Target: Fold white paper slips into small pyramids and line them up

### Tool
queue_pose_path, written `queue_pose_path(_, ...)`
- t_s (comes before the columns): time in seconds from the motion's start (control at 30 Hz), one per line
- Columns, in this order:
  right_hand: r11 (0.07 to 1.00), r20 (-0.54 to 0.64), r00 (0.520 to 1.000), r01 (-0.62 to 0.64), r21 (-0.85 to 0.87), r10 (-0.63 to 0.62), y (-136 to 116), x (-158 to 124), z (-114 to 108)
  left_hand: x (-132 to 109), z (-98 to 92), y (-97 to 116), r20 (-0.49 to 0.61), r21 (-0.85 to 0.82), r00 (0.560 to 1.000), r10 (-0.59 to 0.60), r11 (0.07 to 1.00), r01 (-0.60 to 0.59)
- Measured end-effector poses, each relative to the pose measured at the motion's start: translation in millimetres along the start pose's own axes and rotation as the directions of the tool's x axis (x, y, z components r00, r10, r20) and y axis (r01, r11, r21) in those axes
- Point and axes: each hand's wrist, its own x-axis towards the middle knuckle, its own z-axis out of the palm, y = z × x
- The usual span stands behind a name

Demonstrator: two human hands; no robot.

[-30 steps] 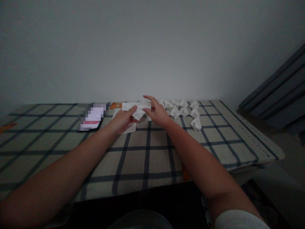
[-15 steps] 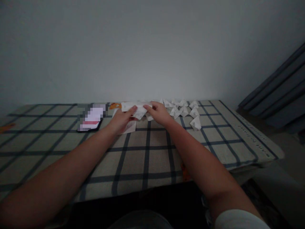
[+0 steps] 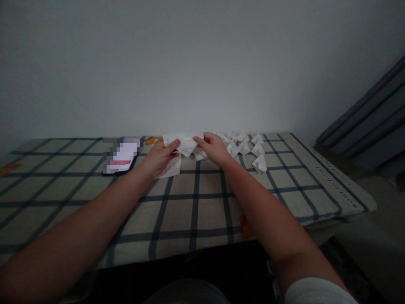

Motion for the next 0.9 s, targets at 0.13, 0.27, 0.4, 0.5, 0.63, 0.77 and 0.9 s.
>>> queue_pose_path(0.13, 1.0, -0.026, 1.0, 0.006, 0.022, -0.005, 1.1, 0.5, 0.5, -0.2, -0.1, 2.1, 0.014, -0.043, 0.999, -0.031, 0.999, 0.031)
queue_pose_path(0.27, 1.0, -0.036, 0.999, -0.001, 0.017, 0.002, 5.9, 1.5, 1.8, -0.1, -0.3, 3.9, -0.009, -0.135, 0.998, -0.07, 0.989, 0.068)
queue_pose_path(0.4, 0.999, -0.051, 0.999, 0.012, -0.051, -0.015, 6.5, 1.7, 1.1, 1.0, -1.1, 3.9, -0.012, -0.194, 0.997, -0.076, 0.978, 0.072)
queue_pose_path(0.5, 0.996, -0.078, 0.996, 0.029, -0.082, -0.035, 5.3, 1.9, -0.7, 2.4, -2.2, 2.5, -0.041, -0.145, 0.997, -0.064, 0.988, 0.057)
queue_pose_path(0.63, 0.994, -0.091, 0.995, 0.042, -0.098, -0.051, 6.2, 2.5, -1.6, 4.3, -3.5, -1.3, -0.055, -0.034, 0.998, 0.021, 0.999, -0.023)
queue_pose_path(0.77, 0.998, -0.07, 0.997, 0.021, -0.066, -0.025, 7.3, 2.4, -0.3, 3.9, -2.3, -2.7, -0.097, -0.015, 0.992, 0.08, 0.997, -0.082)
queue_pose_path(0.9, 0.998, -0.089, 0.995, 0.04, -0.04, -0.044, 5.0, 0.4, 0.7, 0.6, -0.2, 0.1, -0.095, 0.022, 0.99, 0.101, 0.995, -0.1)
